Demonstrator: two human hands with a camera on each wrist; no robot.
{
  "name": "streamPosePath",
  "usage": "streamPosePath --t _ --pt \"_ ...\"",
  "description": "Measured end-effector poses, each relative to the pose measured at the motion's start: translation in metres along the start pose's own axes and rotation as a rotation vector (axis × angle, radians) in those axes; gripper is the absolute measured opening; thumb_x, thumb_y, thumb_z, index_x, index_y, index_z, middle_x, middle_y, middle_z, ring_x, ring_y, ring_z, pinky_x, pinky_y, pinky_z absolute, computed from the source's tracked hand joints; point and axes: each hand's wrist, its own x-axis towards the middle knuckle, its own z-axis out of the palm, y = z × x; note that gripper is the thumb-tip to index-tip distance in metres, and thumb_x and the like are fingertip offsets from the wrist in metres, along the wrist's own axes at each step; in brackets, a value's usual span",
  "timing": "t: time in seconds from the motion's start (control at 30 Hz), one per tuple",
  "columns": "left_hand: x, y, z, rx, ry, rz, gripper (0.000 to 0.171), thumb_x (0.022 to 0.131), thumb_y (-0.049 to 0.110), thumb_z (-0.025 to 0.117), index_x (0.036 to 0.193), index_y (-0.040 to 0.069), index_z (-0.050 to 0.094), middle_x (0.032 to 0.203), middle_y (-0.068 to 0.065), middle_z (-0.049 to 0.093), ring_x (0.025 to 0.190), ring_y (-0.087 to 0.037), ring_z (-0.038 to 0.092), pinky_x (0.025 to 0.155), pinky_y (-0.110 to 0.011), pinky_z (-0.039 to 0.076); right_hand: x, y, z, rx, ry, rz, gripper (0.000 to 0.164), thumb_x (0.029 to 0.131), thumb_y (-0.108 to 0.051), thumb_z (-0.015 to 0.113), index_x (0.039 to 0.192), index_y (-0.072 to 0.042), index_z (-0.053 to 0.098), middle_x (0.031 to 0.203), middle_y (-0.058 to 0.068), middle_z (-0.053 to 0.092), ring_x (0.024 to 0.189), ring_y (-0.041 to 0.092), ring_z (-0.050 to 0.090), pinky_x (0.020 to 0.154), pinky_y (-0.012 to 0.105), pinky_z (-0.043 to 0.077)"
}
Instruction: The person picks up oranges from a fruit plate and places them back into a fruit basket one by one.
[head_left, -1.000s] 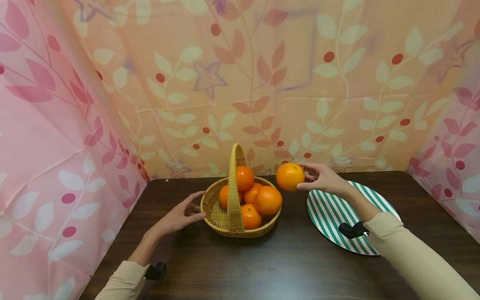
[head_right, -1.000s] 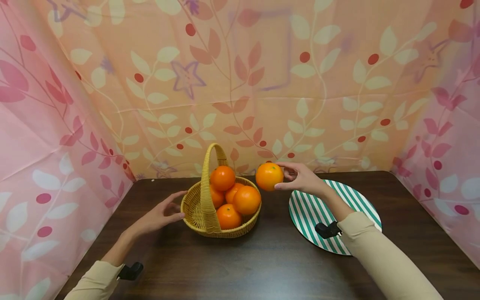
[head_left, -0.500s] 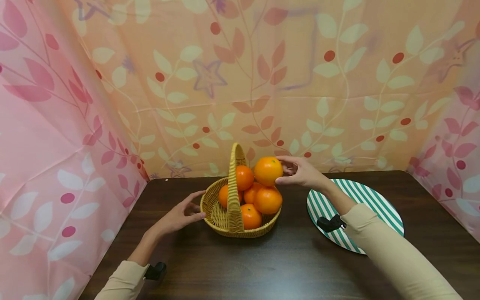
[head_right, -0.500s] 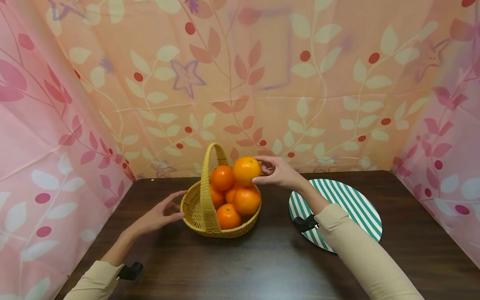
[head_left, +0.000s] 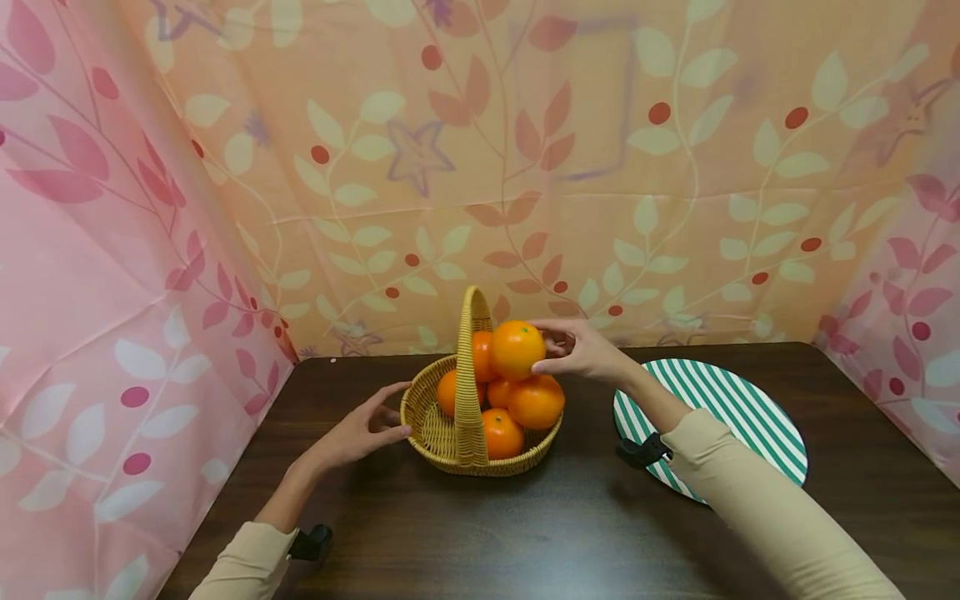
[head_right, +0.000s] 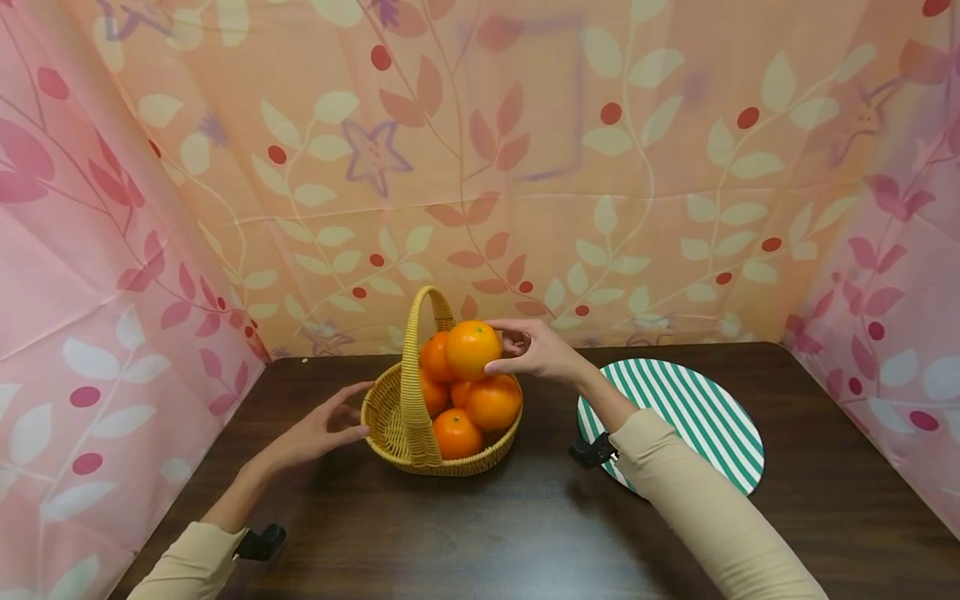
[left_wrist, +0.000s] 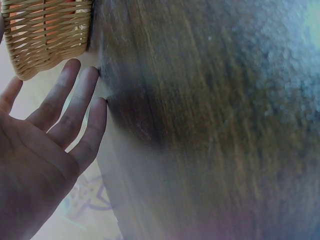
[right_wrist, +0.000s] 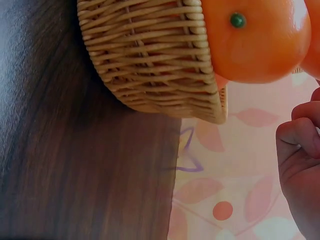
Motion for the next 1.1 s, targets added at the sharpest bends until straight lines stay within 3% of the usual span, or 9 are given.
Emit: streamPosePath --t 0.3,0.73,1.0,1.1 --pt "-0.002 0.001 -0.0003 0.008 0.005 -0.007 0.073 0.101 0.026 0.068 0.161 0.021 0.027 0.121 -0.019 0.063 0.104 -0.036 0.066 0.088 -0.049 0.051 0.0029 -0.0008 0.0074 0.03 -0.014 -0.008 0.059 0.085 -0.007 0.084 0.139 -0.004 0.061 0.077 0.017 0.038 0.069 0.019 0.038 0.065 0.028 0.037" --pt "-0.0008 0.0041 -0.0005 0.011 0.009 -0.011 0.074 0.1 0.027 0.069 0.161 0.021 0.027 0.122 -0.018 0.063 0.104 -0.03 0.066 0.09 -0.05 0.051 0.0052 0.0005 0.0069 0.034 -0.024 0.005 0.057 0.086 -0.009 0.084 0.139 -0.008 0.062 0.079 0.012 0.042 0.069 0.02 0.038 0.066 0.028 0.037" --pt "-0.0005 0.0042 -0.0008 0.008 0.007 -0.004 0.074 0.1 0.026 0.069 0.161 0.021 0.027 0.121 -0.017 0.063 0.103 -0.031 0.066 0.089 -0.048 0.051 0.004 -0.0017 0.0064 0.061 -0.031 0.031 0.059 0.086 -0.009 0.084 0.14 -0.006 0.06 0.093 0.015 0.058 0.077 0.021 0.05 0.074 0.029 0.048" --pt "-0.0013 0.0038 -0.0005 0.006 0.005 -0.002 0.074 0.1 0.026 0.069 0.161 0.021 0.027 0.12 -0.018 0.063 0.103 -0.032 0.066 0.089 -0.048 0.051 0.0038 -0.0027 0.0069 0.055 -0.027 0.034 0.059 0.086 -0.006 0.083 0.14 -0.006 0.06 0.089 0.013 0.055 0.075 0.02 0.048 0.072 0.027 0.046"
